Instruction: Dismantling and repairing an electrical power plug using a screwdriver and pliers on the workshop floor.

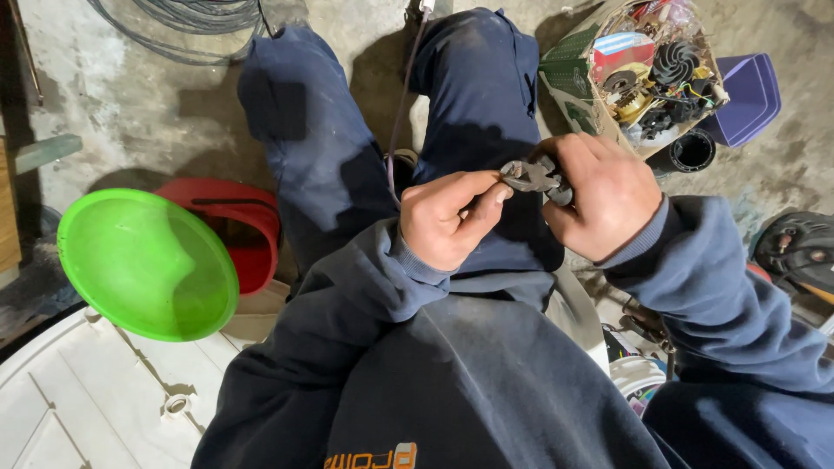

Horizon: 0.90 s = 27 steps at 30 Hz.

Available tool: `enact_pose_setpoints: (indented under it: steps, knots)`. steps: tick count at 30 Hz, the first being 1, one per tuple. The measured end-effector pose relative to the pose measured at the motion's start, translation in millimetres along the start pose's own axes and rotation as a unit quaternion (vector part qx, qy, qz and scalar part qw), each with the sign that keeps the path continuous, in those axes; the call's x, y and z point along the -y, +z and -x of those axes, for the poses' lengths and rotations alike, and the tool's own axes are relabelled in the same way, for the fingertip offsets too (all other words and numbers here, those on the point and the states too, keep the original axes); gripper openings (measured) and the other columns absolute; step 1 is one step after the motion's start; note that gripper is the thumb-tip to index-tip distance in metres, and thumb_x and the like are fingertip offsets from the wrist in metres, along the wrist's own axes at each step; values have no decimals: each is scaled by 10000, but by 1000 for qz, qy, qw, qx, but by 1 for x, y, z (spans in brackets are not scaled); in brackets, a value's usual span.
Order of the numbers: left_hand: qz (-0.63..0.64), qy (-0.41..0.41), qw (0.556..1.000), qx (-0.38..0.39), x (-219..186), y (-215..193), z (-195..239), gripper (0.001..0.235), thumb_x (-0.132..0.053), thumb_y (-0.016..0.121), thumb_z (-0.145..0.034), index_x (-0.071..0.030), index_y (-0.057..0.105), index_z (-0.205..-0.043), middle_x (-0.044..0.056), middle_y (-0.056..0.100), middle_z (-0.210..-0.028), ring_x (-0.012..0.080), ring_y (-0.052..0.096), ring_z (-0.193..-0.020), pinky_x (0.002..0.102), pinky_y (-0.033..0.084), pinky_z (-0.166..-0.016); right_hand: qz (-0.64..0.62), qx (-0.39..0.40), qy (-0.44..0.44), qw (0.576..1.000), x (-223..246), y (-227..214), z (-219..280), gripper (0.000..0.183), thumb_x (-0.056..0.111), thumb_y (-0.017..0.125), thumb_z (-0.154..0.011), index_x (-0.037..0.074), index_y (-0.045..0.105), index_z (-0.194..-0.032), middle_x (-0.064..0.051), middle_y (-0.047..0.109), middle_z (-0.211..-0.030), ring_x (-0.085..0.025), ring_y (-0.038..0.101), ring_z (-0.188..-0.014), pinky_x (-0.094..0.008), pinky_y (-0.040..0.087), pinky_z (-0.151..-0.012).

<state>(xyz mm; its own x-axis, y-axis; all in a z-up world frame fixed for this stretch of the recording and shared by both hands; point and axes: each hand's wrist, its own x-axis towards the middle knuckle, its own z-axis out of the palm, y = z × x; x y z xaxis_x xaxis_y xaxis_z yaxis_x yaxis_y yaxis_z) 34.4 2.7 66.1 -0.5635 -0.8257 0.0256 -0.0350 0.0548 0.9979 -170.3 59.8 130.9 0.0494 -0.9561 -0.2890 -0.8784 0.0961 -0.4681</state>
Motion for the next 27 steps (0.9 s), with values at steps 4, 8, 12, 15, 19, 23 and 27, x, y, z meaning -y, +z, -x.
enact_pose_setpoints:
  steps: [4, 8, 12, 15, 19, 23, 27]
  knots:
    - [20, -9, 1000, 4, -2, 0, 1, 110, -54, 733, -986, -27, 711, -1090, 96, 712, -877, 151, 665, -668, 279, 522, -622, 6, 4, 10, 1000, 2, -1, 1, 454, 104, 721, -702, 25, 615, -1136, -176, 642, -971, -405, 628, -940, -485, 519, -767]
    - [30, -26, 999, 7, -1, 0, 3, 108, -62, 731, -991, -29, 718, -1092, 95, 726, -888, 147, 689, -692, 271, 535, -639, 67, 15, 33, 997, 8, -6, -3, 432, 153, 768, -713, 59, 635, -1113, -128, 654, -951, -356, 637, -924, -467, 515, -684]
    - [31, -28, 999, 11, -2, -2, 2, 119, -68, 733, -992, -26, 719, -1103, 96, 734, -901, 136, 687, -697, 268, 536, -634, 83, -18, 10, 996, 8, -4, -3, 481, 166, 779, -696, 55, 635, -1140, -124, 637, -971, -347, 628, -948, -446, 519, -696]
    - [31, -17, 999, 3, 1, 0, 4, 127, -73, 728, -996, -30, 716, -1115, 98, 739, -929, 139, 707, -738, 266, 552, -652, 82, -18, 6, 996, 10, -7, -5, 476, 168, 782, -694, 50, 637, -1132, -130, 629, -967, -351, 626, -945, -448, 519, -696]
    - [38, -27, 999, 6, 1, 1, 4, 123, -71, 736, -995, -27, 721, -1109, 93, 737, -899, 134, 696, -706, 269, 542, -641, 76, -26, -10, 997, 10, -7, -5, 472, 141, 760, -702, 46, 635, -1147, -131, 629, -986, -348, 624, -954, -447, 526, -729]
    - [30, -25, 999, 0, 2, 2, 5, 156, -69, 745, -979, -14, 719, -1122, 97, 738, -895, 124, 686, -686, 262, 542, -625, 72, -27, -12, 997, 10, -7, -4, 479, 142, 757, -697, 36, 631, -1147, -131, 626, -977, -353, 625, -962, -442, 526, -719]
    - [44, -19, 999, 2, 2, 1, 5, 177, -65, 737, -992, -13, 709, -1158, 96, 745, -933, 118, 697, -714, 261, 555, -646, 73, -30, -6, 997, 11, -6, -4, 469, 139, 758, -698, 54, 641, -1145, -122, 631, -978, -344, 627, -955, -443, 524, -709]
